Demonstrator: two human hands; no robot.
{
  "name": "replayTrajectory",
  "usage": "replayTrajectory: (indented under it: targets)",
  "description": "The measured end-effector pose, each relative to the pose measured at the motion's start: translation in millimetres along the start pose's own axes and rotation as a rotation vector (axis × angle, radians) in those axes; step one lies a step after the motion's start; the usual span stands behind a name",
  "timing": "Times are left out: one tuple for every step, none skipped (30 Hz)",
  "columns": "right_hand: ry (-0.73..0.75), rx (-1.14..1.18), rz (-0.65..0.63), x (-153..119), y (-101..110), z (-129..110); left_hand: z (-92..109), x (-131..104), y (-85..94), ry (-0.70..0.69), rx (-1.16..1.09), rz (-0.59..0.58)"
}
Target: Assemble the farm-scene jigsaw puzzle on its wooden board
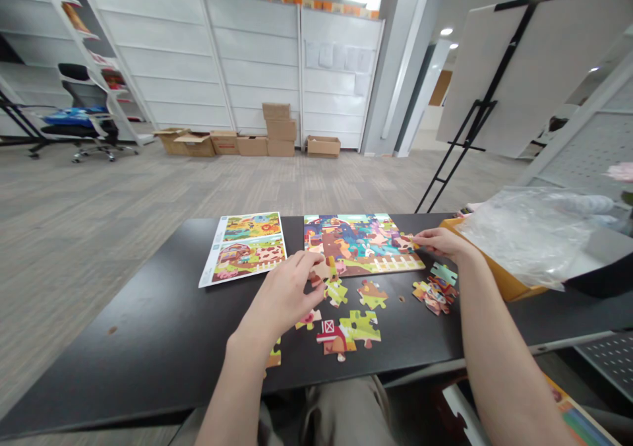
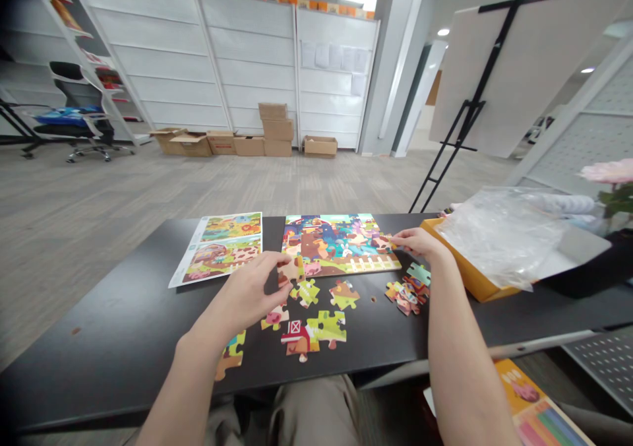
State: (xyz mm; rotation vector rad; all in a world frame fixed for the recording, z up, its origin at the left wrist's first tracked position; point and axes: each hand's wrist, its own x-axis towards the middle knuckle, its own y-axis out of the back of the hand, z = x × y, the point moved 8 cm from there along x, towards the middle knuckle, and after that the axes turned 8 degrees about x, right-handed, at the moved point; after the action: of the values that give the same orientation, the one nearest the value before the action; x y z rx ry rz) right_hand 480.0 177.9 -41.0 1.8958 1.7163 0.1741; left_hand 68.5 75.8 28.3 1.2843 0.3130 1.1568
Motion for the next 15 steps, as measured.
replayTrajectory:
  targets:
    - [-0.009,0.001,-0.004,1.3,-0.2,2.0,1.0,0.5,-0.7,0.0,0.0,-0.003]
    - [-0.015,0.002,-0.005,2.4,-0.2,3.5,1.9,1.0,-1.2,-0.001,-0.001,-0.007]
    - [-0.023,-0.002,0.002,3.2,0.3,4.9,2.7,1.5,-1.6,-0.002,-0.001,-0.01]
    - [-0.035,-0.012,0.011,3.6,1.0,6.6,3.3,2.0,-1.9,-0.003,0.0,-0.012]
    - [-0.05,-0.026,0.021,3.7,1.7,8.3,3.6,2.4,-2.1,-0.003,0.001,-0.015]
    - [-0.064,-0.04,0.029,3.6,2.4,9.7,3.6,2.8,-2.4,-0.002,0.002,-0.017]
    - [-0.072,-0.054,0.034,3.3,2.8,10.6,3.5,3.1,-2.7,-0.001,0.003,-0.019]
    - [-0.077,-0.065,0.032,3.0,2.8,11.0,3.3,3.3,-3.2,0.0,0.005,-0.022]
    - [-0.075,-0.072,0.027,2.9,2.5,10.9,3.0,3.5,-3.7,0.002,0.007,-0.024]
    - [-0.069,-0.076,0.022,2.8,2.3,10.5,2.9,3.5,-4.2,0.001,0.008,-0.027]
    - [-0.061,-0.079,0.021,3.0,2.3,9.9,2.9,3.5,-4.7,0.0,0.009,-0.029]
    - [-0.057,-0.082,0.023,3.4,2.6,9.7,2.9,3.5,-4.8,-0.002,0.009,-0.027]
    - [-0.059,-0.087,0.025,3.9,2.9,10.1,2.9,3.4,-4.8,-0.003,0.009,-0.026]
    - [-0.067,-0.093,0.028,4.5,3.1,10.9,2.8,3.3,-4.6,-0.004,0.009,-0.023]
    - [-0.076,-0.098,0.03,5.2,3.2,11.9,2.8,3.3,-4.1,-0.005,0.008,-0.019]
